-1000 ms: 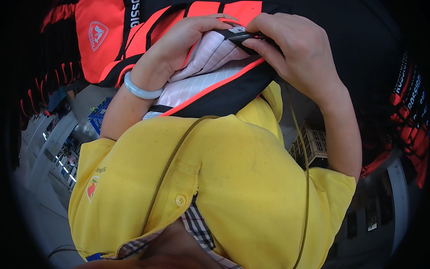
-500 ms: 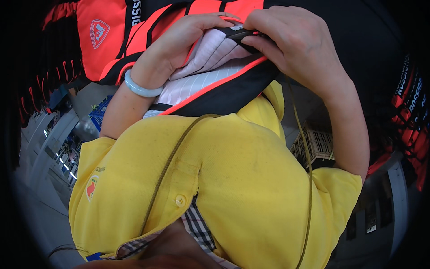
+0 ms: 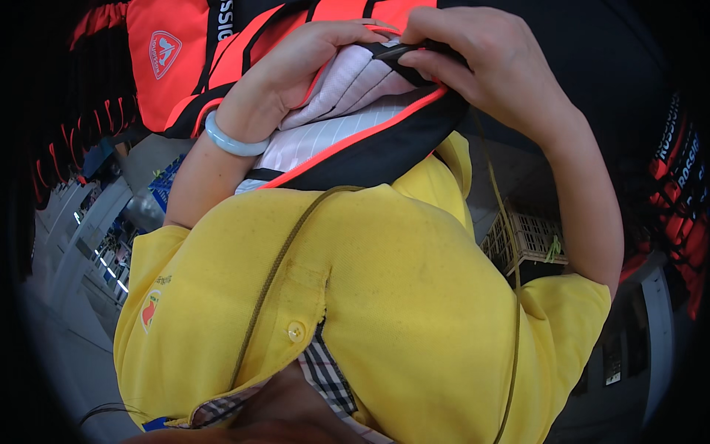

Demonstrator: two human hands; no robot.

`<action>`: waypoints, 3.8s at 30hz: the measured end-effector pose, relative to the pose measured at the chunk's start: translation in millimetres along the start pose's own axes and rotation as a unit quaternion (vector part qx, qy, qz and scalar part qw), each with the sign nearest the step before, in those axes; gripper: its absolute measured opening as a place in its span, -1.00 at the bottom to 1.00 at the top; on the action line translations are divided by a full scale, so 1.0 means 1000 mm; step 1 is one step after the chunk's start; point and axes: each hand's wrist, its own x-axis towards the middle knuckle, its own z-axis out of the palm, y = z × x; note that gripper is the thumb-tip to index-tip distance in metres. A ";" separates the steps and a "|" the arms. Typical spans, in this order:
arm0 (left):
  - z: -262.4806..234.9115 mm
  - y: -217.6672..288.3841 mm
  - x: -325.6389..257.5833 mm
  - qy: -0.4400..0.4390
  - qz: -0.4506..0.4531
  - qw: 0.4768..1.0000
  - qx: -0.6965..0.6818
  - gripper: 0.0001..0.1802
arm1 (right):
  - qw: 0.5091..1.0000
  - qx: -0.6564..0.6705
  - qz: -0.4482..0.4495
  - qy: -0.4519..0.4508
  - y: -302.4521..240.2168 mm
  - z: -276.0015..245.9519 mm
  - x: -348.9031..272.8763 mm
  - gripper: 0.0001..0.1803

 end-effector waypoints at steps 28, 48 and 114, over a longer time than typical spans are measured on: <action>-0.003 -0.003 0.004 -0.002 -0.002 1.000 0.003 -0.70 | 0.997 0.068 0.048 -0.006 0.005 0.011 0.000 -0.82; -0.005 -0.004 0.004 0.012 0.024 0.998 0.058 -0.72 | 0.883 0.342 0.193 0.257 0.023 0.043 -0.022 -0.75; -0.035 -0.016 -0.033 -0.088 0.188 0.967 0.146 -0.66 | 0.912 0.096 0.184 0.353 -0.095 0.053 -0.031 -0.84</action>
